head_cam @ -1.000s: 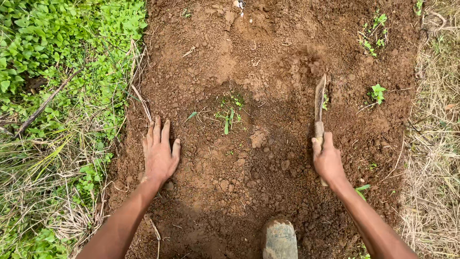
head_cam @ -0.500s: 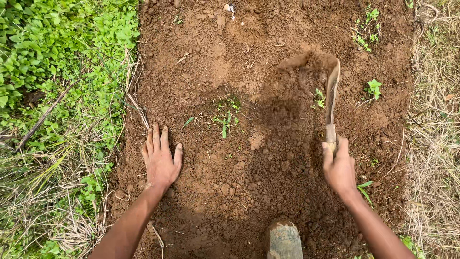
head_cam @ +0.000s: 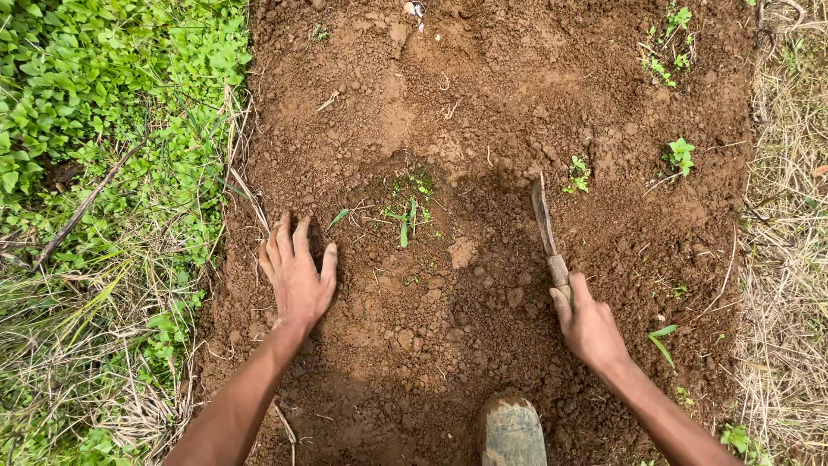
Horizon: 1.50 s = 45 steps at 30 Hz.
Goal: The person weeds a garden bed by hand and with a sickle, pulling up small plants and using the tool to loosen the soil around a larger plant.
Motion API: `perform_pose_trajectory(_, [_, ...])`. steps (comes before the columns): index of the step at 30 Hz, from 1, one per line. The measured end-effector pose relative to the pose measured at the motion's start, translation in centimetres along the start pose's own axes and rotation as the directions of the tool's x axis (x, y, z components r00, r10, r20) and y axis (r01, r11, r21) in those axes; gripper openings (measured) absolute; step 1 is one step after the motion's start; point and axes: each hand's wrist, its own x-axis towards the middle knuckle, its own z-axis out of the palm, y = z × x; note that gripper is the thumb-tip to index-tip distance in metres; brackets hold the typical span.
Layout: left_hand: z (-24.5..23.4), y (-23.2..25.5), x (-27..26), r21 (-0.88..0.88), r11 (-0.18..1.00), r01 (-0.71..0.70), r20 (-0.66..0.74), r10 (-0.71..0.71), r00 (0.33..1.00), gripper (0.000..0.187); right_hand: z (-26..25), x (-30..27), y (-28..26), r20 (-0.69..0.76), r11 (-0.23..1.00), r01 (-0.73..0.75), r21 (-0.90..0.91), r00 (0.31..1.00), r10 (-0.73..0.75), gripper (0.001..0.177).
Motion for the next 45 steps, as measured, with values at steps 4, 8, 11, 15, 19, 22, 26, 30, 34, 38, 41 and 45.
perform_pose_trajectory(4, [0.1,4.9,1.3,-0.145,0.941,-0.306,-0.214,0.273,0.938,0.052,-0.4,-4.7,1.2,0.066,0.977,-0.139,0.161,0.989,0.13,0.023])
perform_pose_trajectory(8, [-0.5,11.6,2.2,-0.357,0.73,-0.582,-0.305,0.498,0.812,0.035,-1.4,-5.1,2.5,-0.071,0.99,-0.109,0.089,0.991,0.116,0.03])
perform_pose_trajectory(11, [-0.1,15.7,1.8,-0.535,0.608,-0.587,-0.383,0.445,0.81,0.03,-3.9,0.7,1.1,-0.216,0.979,0.129,0.156,0.972,-0.093,0.02])
perform_pose_trajectory(15, [1.0,18.3,2.5,-0.674,0.589,-0.446,-0.289,0.345,0.893,0.032,-6.7,7.6,-7.7,-0.146,0.935,0.046,0.353,0.989,0.006,0.022])
perform_pose_trajectory(19, [1.2,19.3,5.7,-0.718,0.58,-0.385,-0.365,0.156,0.918,0.025,-4.0,8.0,-6.7,-0.007,0.947,0.058,0.315,0.998,-0.059,0.012])
perform_pose_trajectory(22, [1.5,20.3,8.8,-0.73,0.631,-0.261,-0.352,-0.021,0.936,0.027,-2.9,4.1,-2.3,0.026,0.988,0.113,0.106,0.993,-0.116,0.01])
perform_pose_trajectory(26, [4.9,23.5,10.6,-0.475,0.862,-0.178,-0.168,0.11,0.98,0.043,-2.5,-2.9,2.7,0.132,0.965,-0.238,0.109,0.966,0.223,0.024])
perform_pose_trajectory(30, [6.8,27.2,8.6,-0.281,0.956,-0.086,0.165,0.137,0.977,0.065,-2.3,-6.9,4.3,-0.005,0.945,-0.297,0.141,0.954,0.3,0.039])
perform_pose_trajectory(34, [8.9,27.9,5.0,-0.255,0.894,-0.368,0.155,0.413,0.897,0.075,-4.6,-6.6,3.5,-0.092,0.872,-0.387,0.301,0.898,0.43,0.04])
perform_pose_trajectory(38, [7.8,26.5,2.7,-0.324,0.805,-0.498,0.145,0.562,0.814,0.04,-3.1,-3.5,5.7,-0.124,0.912,-0.217,0.348,0.954,0.274,0.021])
perform_pose_trajectory(41, [7.3,25.3,0.5,-0.353,0.793,-0.496,0.213,0.584,0.783,0.043,-1.0,-4.1,1.7,0.035,0.837,-0.347,0.423,0.929,0.367,0.025])
perform_pose_trajectory(45, [6.9,21.9,-2.6,-0.396,0.773,-0.496,0.201,0.6,0.774,0.049,2.6,-8.0,-1.1,0.061,0.92,-0.255,0.297,0.967,0.248,0.022])
